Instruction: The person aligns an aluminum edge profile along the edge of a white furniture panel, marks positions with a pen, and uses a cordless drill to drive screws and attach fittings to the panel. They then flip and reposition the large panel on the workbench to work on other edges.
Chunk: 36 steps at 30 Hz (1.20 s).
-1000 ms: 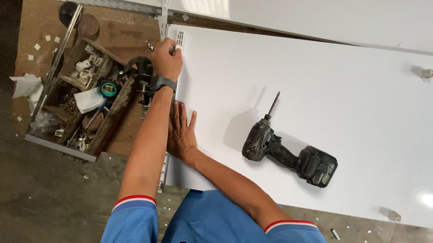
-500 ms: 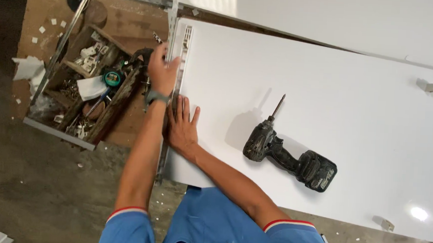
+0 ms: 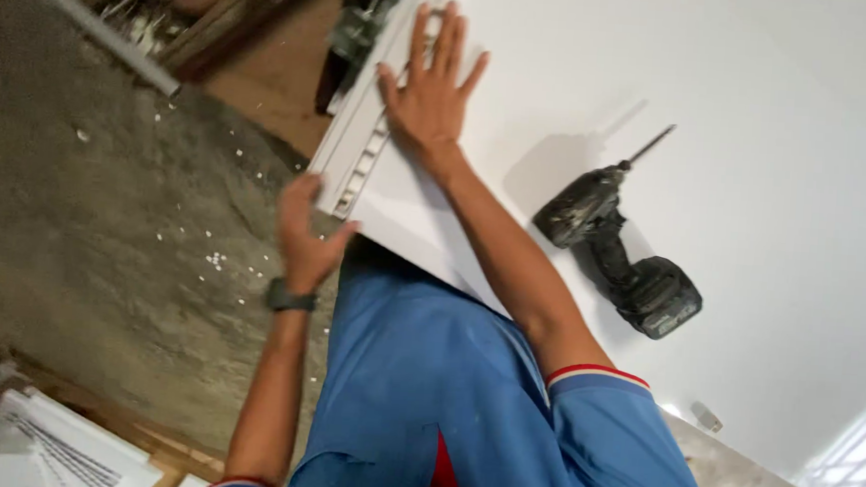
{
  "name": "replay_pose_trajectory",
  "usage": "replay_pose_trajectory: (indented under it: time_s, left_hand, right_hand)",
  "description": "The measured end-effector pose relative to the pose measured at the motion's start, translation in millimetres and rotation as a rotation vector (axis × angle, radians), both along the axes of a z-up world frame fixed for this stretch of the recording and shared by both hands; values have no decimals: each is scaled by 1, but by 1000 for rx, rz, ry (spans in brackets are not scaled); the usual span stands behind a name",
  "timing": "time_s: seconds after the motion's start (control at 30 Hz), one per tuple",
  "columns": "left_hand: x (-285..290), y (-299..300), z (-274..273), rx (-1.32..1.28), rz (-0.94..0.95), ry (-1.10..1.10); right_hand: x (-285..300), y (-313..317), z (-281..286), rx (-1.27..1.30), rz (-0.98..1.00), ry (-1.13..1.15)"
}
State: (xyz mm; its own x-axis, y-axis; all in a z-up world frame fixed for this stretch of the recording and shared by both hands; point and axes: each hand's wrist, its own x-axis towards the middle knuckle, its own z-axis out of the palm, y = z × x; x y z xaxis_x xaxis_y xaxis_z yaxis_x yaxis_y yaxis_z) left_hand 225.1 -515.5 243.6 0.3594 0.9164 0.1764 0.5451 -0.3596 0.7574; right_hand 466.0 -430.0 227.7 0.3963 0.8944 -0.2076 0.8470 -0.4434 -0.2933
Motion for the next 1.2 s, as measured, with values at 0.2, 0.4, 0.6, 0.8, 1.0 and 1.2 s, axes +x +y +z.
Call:
replay_pose_trajectory:
  time_s: [0.2,0.4,0.6,0.8,1.0,1.2]
  left_hand:
    - [-8,-9,-65,96,88,-20]
    - [-20,4,-72,41,15,-158]
    - [-58,58,-34,-77,-451,-58]
    - [-61,92,-12,-72,-672,95]
    - [-62,101,-25,-65,-673,-17]
    - [-54,107,-12,17,-689,-42]
  right_hand:
    - [-8,1,-26,55,-28,-146]
    - [-18,10,-33,-44,-72,-155]
    - [-5,2,-66,38,-36,-181]
    - [-12,3,-58,54,-86,-146]
    - [-5,2,-75,201,-26,-191]
    - [-13,3,-60,276,-33,-149]
